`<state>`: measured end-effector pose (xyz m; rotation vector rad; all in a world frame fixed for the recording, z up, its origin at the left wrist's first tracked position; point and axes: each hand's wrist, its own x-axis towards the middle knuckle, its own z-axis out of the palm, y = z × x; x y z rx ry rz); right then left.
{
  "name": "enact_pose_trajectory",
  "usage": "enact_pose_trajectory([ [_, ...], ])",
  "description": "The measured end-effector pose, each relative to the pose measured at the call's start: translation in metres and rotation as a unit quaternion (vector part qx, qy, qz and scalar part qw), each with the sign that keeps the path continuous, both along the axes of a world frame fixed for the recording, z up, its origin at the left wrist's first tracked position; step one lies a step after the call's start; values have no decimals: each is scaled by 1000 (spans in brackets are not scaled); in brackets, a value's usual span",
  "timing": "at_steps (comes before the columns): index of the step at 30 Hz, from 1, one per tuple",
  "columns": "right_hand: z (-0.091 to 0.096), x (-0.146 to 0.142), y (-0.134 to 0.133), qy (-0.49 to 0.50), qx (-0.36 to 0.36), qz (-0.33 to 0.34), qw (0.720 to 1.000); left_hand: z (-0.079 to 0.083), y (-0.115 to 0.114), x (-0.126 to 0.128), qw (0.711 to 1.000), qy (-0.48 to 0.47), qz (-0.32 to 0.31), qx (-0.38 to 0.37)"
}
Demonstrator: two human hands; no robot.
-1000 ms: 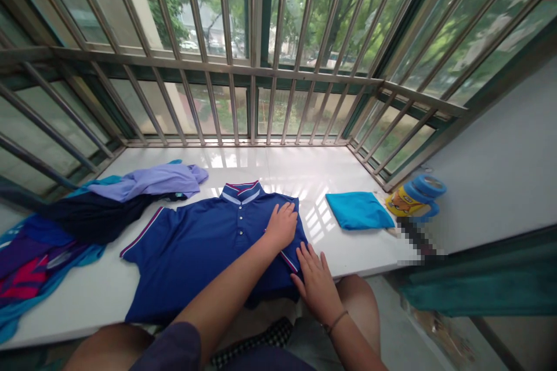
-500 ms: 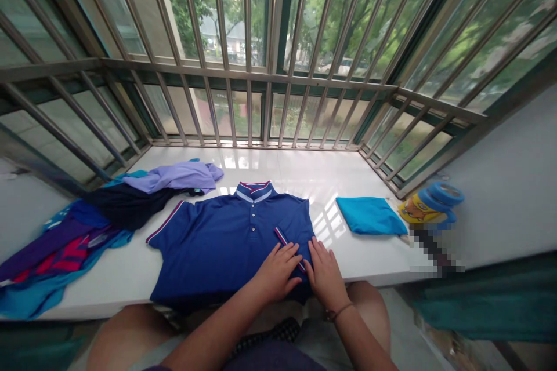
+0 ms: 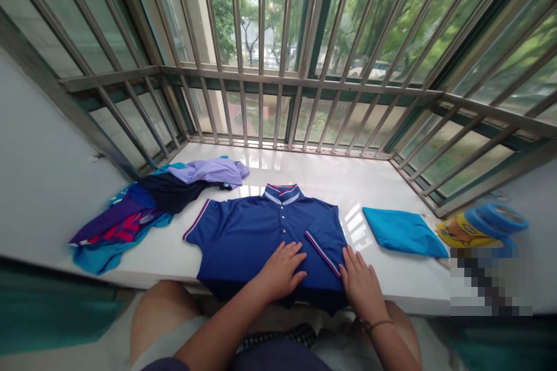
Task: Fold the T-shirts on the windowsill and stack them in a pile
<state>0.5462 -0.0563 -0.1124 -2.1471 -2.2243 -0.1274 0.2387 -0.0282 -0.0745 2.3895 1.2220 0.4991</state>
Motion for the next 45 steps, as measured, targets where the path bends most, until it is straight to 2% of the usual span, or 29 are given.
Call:
enact_pose_trajectory([
  [2, -4, 4, -1, -3, 8, -4, 1000, 13, 6, -20, 996, -7, 82, 15],
  [4, -9, 8, -2, -1, 16, -5, 1000, 28, 10, -61, 972, 17, 232, 37],
  [5, -11, 10, -2, 1, 20, -6, 1000, 34, 10, -86, 944, 50, 323, 43],
  [6, -12, 10, -2, 4, 27, -6, 1000, 40, 10, -113, 903, 97, 416, 43],
  [8, -11, 8, -2, 14, 51, 1, 999, 45, 6, -165, 805, 181, 565, 21],
  [9, -8, 5, -2, 22, 69, 9, 997, 46, 3, -188, 773, 210, 599, 2],
  [10, -4, 1, -2, 33, 89, 22, 995, 44, 1, -208, 757, 230, 611, -21],
  [12, 7, -14, -3, 61, 129, 65, 988, 40, -2, -237, 768, 247, 587, -66],
  [15, 25, -50, -7, 121, 152, 154, 969, 35, 1, -254, 808, 206, 542, -106],
  [17, 37, -79, -12, 176, 130, 214, 952, 35, 4, -247, 813, 130, 561, -92],
  [19, 45, -107, -17, 245, 86, 249, 933, 37, 3, -228, 819, 40, 571, -33],
  [20, 48, -120, -19, 283, 62, 252, 923, 38, 1, -214, 837, 1, 547, 11],
  [21, 51, -132, -20, 319, 39, 248, 914, 37, -3, -199, 868, -27, 492, 57],
  [22, 52, -142, -20, 352, 19, 239, 904, 35, -8, -184, 908, -42, 406, 97],
  [24, 52, -158, -16, 399, -12, 219, 890, 28, -20, -157, 970, -25, 198, 137],
  [25, 51, -164, -14, 411, -23, 213, 886, 23, -27, -147, 984, -3, 116, 136],
  [26, 49, -170, -10, 416, -32, 211, 884, 18, -33, -141, 989, 18, 67, 128],
  [27, 48, -175, -7, 415, -40, 213, 884, 12, -39, -138, 991, 35, 51, 119],
  [31, 46, -194, 2, 385, -39, 246, 889, -8, -54, -159, 984, 43, 131, 108],
  [34, 50, -206, 7, 348, -20, 259, 901, -13, -57, -185, 978, 44, 180, 93],
  [40, 50, -221, 22, 277, -18, 247, 928, 1, -60, -213, 970, 60, 231, 37],
  [45, 39, -217, 27, 296, -2, 250, 922, 12, -55, -221, 971, 75, 225, -16],
])
